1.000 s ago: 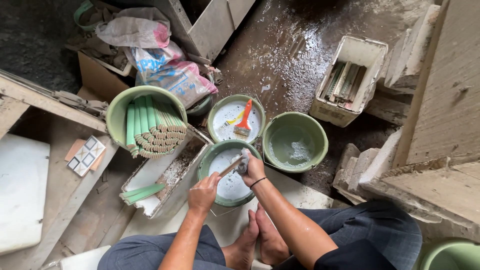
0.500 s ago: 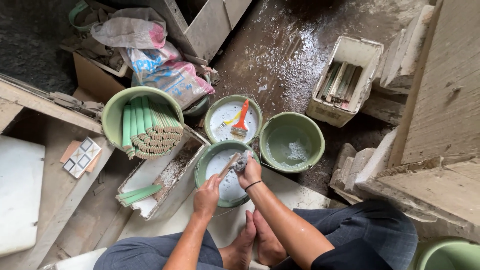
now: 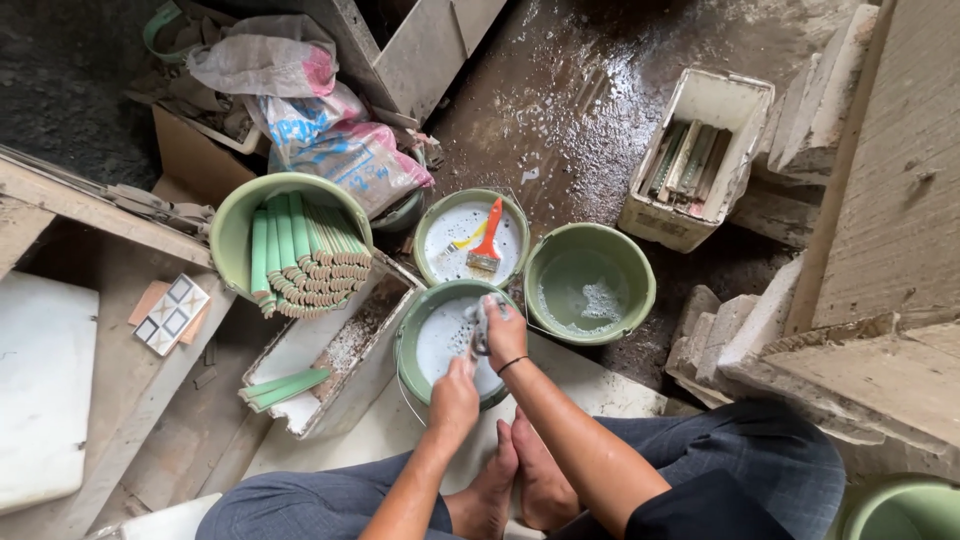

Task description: The person scrubs a wooden stick with a cloth in soapy water, rinses it in a second bucket, and then uses a brush to apply a white substance to the stick. The person repeats this process with another stick.

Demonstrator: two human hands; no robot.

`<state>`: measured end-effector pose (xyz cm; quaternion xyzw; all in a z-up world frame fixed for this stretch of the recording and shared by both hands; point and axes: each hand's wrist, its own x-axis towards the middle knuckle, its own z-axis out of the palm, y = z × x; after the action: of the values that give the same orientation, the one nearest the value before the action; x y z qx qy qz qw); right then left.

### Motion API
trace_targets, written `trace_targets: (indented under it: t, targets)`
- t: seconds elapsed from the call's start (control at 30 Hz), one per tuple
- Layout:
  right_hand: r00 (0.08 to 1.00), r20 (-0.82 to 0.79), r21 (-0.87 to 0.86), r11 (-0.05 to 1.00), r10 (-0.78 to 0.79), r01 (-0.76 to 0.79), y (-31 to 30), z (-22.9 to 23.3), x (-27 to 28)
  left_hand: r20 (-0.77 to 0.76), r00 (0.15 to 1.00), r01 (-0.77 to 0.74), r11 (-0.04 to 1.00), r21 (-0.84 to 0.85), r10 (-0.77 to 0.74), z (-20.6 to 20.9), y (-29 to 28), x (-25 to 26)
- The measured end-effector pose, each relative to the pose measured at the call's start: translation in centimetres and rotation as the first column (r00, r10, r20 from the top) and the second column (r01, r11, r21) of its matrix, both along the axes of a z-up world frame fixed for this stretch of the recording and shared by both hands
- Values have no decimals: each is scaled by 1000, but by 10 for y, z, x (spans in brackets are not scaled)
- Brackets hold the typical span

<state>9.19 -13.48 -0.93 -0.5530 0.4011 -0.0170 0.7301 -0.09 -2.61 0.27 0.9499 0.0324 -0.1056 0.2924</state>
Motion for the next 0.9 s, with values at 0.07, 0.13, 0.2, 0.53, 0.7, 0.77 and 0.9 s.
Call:
trace_targets:
  t: [0.07, 0.13, 0.2, 0.53, 0.7, 0.77, 0.9]
  targets:
    - [999, 35, 31, 999, -10, 9, 7, 44, -9, -18, 1000, -7, 1000, -10, 7, 2, 1, 11]
    - [998, 58, 61, 998, -16, 12, 17, 42, -20, -46, 999, -19, 1000, -21, 18, 12, -1, 23]
    - [997, 62, 63, 997, 39, -43, 30, -1, -20, -41, 999, -30, 999, -17, 30, 34, -4, 48]
    - [999, 28, 153, 988, -31, 27, 24, 27, -26, -30, 999, -18, 997, -76, 15, -1, -1, 28]
    - [999, 42, 111, 993, -32, 27, 13, 63, -13, -24, 1000, 8, 997, -76, -10, 29, -3, 7]
    - [998, 41, 95, 995, -43, 39, 11, 38, -9, 7, 1000, 12, 998, -64, -12, 6, -2, 4]
    - [999, 43, 158, 987, -11, 4, 25, 21, -18, 3, 1000, -21, 998, -61, 21, -21, 12, 34]
